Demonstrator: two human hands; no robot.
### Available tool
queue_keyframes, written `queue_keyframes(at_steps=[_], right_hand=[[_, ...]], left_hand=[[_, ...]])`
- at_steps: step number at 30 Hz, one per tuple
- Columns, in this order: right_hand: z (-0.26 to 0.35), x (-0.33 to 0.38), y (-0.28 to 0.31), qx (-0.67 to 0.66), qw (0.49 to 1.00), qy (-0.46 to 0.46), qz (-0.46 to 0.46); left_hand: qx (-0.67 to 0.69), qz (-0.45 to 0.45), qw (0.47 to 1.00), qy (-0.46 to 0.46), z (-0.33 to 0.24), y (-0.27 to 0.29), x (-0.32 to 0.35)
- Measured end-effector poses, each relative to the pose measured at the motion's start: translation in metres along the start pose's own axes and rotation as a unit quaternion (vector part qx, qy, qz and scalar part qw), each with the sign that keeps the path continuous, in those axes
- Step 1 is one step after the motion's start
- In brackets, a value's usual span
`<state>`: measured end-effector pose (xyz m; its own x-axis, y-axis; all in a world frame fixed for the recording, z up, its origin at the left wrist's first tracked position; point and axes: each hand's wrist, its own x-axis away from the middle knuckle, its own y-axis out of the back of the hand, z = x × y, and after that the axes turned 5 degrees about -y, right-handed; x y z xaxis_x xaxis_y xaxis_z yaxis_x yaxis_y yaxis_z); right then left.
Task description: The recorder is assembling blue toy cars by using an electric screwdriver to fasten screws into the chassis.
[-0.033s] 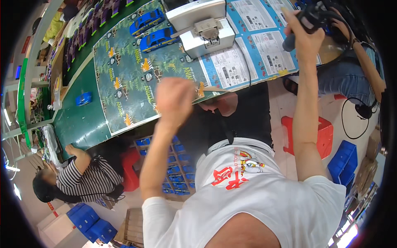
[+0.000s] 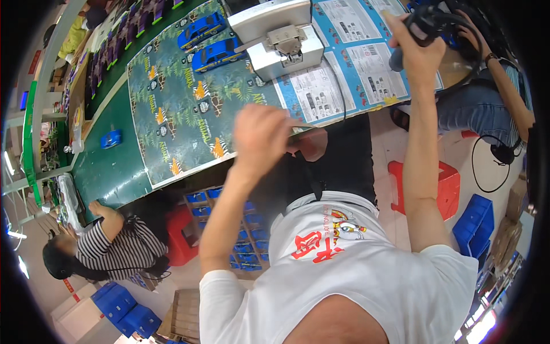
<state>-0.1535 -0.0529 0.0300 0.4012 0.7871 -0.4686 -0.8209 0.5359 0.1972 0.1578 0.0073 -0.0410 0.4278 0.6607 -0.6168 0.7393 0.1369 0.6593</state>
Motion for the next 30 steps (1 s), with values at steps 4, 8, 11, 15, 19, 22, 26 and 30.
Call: queue_keyframes(at_steps=[4,8,11,15,19,22,26,30], right_hand=[[-0.003,0.007,-0.009,-0.025,0.999,0.025,0.015],[-0.002,0.009,-0.009,-0.032,0.999,0.026,-0.001],[-0.009,0.010,-0.004,-0.025,0.996,0.079,-0.016],[-0.007,0.010,0.006,-0.064,0.997,0.045,-0.002],[-0.006,0.008,0.015,-0.086,0.995,0.040,0.010],[-0.011,0.003,0.031,-0.099,0.995,0.026,0.008],[-0.009,0.004,0.057,-0.204,0.978,-0.034,0.008],[0.011,0.017,0.105,-0.306,0.949,-0.055,0.044]], left_hand=[[0.022,0.097,0.995,0.026,-0.023,-0.031,-0.017],[0.021,0.139,0.989,0.045,-0.017,-0.035,-0.014],[0.011,0.150,0.988,0.031,-0.019,-0.039,-0.015],[0.042,0.118,0.992,0.027,-0.020,-0.030,-0.026],[-0.019,-0.125,0.992,-0.005,0.001,0.035,-0.105],[-0.017,-0.141,0.990,0.023,0.033,0.050,-0.172],[-0.150,-0.080,0.983,-0.061,0.039,0.026,-0.212],[0.144,-0.048,0.988,-0.013,-0.044,-0.091,-0.252]])
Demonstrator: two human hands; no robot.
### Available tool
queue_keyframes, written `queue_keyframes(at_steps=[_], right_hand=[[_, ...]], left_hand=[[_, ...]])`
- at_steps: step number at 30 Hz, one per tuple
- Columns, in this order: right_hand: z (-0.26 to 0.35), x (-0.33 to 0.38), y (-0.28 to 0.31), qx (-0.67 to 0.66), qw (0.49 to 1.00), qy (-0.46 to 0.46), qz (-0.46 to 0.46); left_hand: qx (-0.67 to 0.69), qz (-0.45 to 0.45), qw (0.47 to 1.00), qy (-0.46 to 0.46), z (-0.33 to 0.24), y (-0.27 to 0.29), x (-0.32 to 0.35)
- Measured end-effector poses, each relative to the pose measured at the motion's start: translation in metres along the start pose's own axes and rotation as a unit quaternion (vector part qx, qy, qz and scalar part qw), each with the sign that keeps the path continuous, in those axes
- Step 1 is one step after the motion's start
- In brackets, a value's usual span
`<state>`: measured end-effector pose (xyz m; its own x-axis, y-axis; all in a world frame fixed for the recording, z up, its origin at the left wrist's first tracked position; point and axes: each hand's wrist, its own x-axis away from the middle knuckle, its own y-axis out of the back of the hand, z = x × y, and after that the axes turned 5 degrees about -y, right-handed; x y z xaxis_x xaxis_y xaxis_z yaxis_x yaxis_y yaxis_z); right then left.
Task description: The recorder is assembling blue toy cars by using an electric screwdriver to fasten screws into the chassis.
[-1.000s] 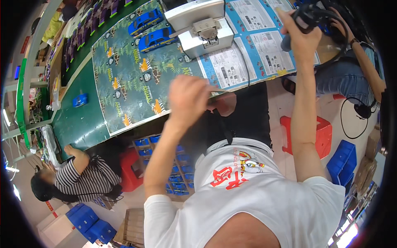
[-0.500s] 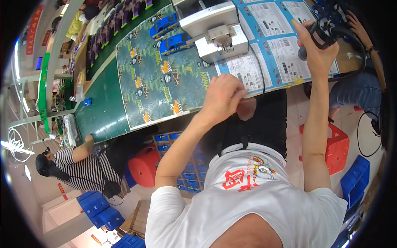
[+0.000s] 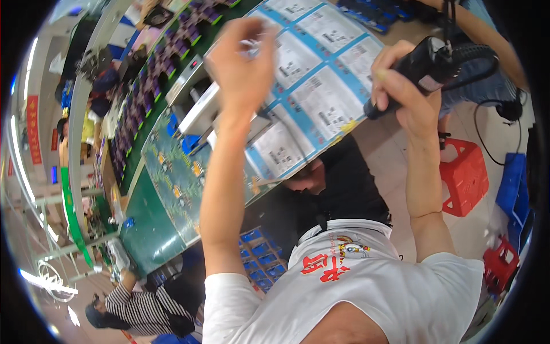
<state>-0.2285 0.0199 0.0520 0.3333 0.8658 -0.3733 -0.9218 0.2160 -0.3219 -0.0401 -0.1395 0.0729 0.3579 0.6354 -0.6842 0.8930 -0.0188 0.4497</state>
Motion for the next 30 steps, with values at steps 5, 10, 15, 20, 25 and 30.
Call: queue_keyframes(at_steps=[5,10,15,20,25,30], right_hand=[[0.028,0.020,-0.003,0.008,0.978,-0.182,0.100],[0.040,0.045,0.004,-0.007,0.971,-0.213,0.106],[0.046,0.031,-0.003,0.048,0.976,-0.177,0.116],[0.051,0.032,0.012,0.082,0.977,-0.193,0.032],[0.034,-0.006,-0.007,-0.114,0.990,0.043,0.069],[0.007,-0.045,-0.112,-0.166,0.970,0.129,0.121]], left_hand=[[-0.047,0.035,0.997,0.059,0.074,-0.184,-0.018],[-0.176,0.204,0.925,0.266,0.053,-0.242,-0.054],[0.404,-0.010,0.857,0.319,0.074,-0.229,-0.044],[0.405,-0.013,0.868,0.287,-0.010,-0.139,0.020],[0.493,-0.178,0.750,0.404,-0.059,-0.001,0.117],[0.501,-0.200,0.713,0.447,-0.038,0.061,0.202]])
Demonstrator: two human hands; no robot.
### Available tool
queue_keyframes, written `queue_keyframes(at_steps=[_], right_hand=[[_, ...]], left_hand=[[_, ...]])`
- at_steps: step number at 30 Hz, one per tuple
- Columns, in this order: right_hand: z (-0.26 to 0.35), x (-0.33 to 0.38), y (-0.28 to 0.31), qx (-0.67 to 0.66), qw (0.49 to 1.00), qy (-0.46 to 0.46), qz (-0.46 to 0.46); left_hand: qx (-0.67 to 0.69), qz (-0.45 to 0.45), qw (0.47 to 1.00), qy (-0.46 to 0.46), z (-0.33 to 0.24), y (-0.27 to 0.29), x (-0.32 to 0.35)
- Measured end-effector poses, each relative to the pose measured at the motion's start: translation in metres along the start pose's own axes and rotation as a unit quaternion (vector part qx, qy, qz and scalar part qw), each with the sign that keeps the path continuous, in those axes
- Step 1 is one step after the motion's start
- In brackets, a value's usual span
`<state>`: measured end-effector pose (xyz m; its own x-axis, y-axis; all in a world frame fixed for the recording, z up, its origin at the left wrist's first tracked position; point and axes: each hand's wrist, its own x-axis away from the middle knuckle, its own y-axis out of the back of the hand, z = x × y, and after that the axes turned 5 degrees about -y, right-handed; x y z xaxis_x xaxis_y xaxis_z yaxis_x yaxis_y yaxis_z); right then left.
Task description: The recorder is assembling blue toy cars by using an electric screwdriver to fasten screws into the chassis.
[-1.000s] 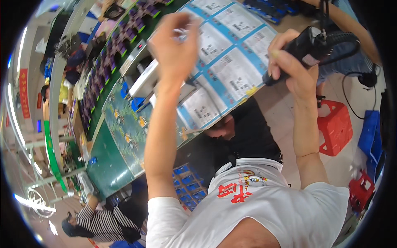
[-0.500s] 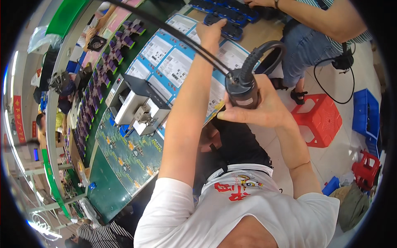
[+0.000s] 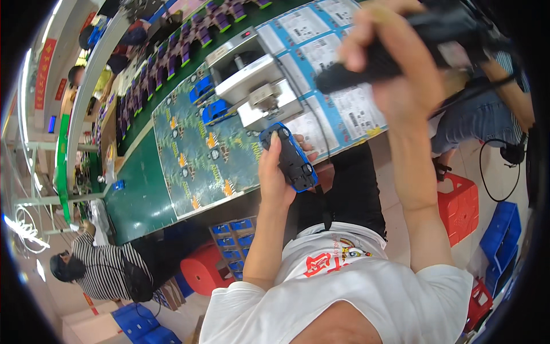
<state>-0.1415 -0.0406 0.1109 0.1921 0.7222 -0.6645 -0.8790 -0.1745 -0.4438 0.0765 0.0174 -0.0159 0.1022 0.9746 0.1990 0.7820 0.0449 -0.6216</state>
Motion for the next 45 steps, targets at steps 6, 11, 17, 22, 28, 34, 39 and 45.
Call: queue_keyframes(at_steps=[6,11,17,22,28,34,39,45], right_hand=[[-0.089,-0.009,-0.086,0.119,0.989,0.087,0.011],[-0.110,-0.014,-0.095,0.170,0.979,0.105,0.038],[-0.073,0.001,-0.122,0.063,0.989,-0.135,-0.001],[-0.149,-0.024,-0.085,0.026,0.927,0.313,0.207],[-0.094,-0.007,-0.120,0.164,0.971,-0.140,0.101],[-0.090,-0.015,-0.120,0.155,0.948,-0.261,0.098],[-0.082,0.017,-0.106,0.059,0.980,-0.178,0.071],[-0.078,0.040,-0.117,-0.013,0.984,-0.171,0.051]], left_hand=[[-0.049,-0.026,0.998,-0.014,-0.019,0.044,0.007],[-0.017,-0.056,0.998,-0.005,-0.020,0.057,-0.001],[-0.020,-0.057,0.998,0.000,-0.019,0.064,-0.004],[-0.027,-0.049,0.998,0.015,-0.019,0.057,-0.007],[-0.019,-0.055,0.998,0.004,-0.019,0.058,-0.007],[-0.006,-0.044,0.999,-0.011,-0.016,0.063,-0.006],[-0.017,-0.026,0.999,-0.012,-0.018,0.061,-0.004],[-0.019,-0.024,0.999,-0.029,-0.015,0.058,-0.003]])
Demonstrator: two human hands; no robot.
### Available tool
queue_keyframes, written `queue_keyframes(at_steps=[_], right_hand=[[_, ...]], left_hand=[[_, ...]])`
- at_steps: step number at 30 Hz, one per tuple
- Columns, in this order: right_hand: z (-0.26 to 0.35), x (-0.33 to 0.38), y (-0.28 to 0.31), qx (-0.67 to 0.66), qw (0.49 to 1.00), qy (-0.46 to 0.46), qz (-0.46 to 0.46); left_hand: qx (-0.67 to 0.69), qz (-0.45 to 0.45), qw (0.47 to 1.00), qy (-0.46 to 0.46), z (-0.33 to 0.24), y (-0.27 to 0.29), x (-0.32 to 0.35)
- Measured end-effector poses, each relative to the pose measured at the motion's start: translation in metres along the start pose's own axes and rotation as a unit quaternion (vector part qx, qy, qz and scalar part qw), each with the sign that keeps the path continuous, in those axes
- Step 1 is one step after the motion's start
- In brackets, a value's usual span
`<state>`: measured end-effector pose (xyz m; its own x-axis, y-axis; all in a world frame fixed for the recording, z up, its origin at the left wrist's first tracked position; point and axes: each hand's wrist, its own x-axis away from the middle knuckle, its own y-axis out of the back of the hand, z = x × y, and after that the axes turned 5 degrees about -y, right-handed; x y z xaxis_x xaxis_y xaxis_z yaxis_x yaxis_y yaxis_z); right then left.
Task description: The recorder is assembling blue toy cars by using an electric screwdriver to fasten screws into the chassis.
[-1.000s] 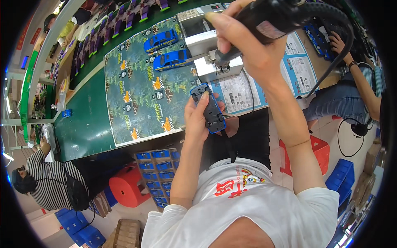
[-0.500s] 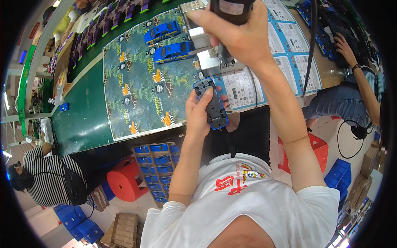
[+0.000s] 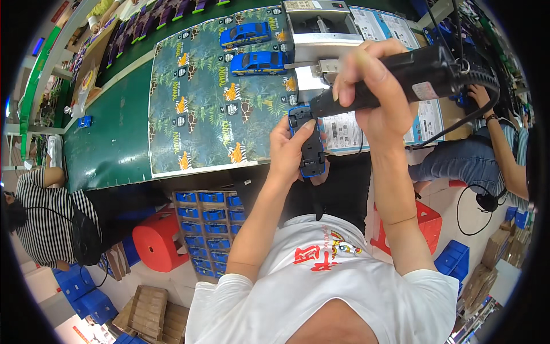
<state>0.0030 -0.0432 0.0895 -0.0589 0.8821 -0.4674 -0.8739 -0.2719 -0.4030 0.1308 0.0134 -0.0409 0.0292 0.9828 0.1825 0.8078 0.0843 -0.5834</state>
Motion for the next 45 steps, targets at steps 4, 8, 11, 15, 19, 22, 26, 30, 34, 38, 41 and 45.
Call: queue_keyframes(at_steps=[4,8,11,15,19,22,26,30,34,38,41,45], right_hand=[[-0.012,0.004,-0.004,0.040,0.999,-0.011,-0.021],[-0.030,0.011,-0.003,0.056,0.998,-0.023,-0.009],[-0.032,0.012,-0.004,0.071,0.997,-0.023,0.003],[-0.029,0.017,-0.006,0.111,0.993,-0.033,0.012],[-0.031,0.015,-0.002,0.085,0.996,-0.031,0.009],[-0.028,0.014,-0.001,0.056,0.998,-0.025,0.003],[-0.023,0.015,0.001,0.082,0.996,-0.002,0.026],[-0.015,0.013,0.002,0.067,0.997,-0.006,0.038],[0.016,-0.016,0.020,0.059,0.987,0.112,0.097],[-0.025,-0.075,0.024,-0.278,0.891,0.276,0.231],[0.003,-0.045,0.009,0.019,0.977,0.195,0.084],[-0.017,-0.061,0.012,-0.033,0.975,0.199,0.091]], left_hand=[[-0.010,-0.005,1.000,-0.002,-0.001,-0.002,0.002],[-0.015,0.013,0.999,0.044,-0.006,0.000,0.004],[0.005,-0.015,0.999,0.028,-0.003,0.000,0.005],[-0.009,-0.007,1.000,0.011,-0.004,-0.002,0.002],[0.003,-0.006,1.000,0.023,-0.004,0.000,0.003],[-0.003,-0.007,1.000,0.010,-0.001,0.001,0.002],[-0.013,-0.005,1.000,0.016,-0.005,-0.002,0.005],[0.002,-0.024,1.000,0.011,-0.009,-0.001,0.004],[0.268,-0.006,0.959,0.091,-0.011,0.039,-0.015],[0.299,0.020,0.954,0.030,-0.017,0.048,-0.015],[0.239,-0.001,0.971,0.006,-0.018,0.051,-0.008],[0.172,-0.004,0.985,-0.012,-0.014,0.041,-0.007]])
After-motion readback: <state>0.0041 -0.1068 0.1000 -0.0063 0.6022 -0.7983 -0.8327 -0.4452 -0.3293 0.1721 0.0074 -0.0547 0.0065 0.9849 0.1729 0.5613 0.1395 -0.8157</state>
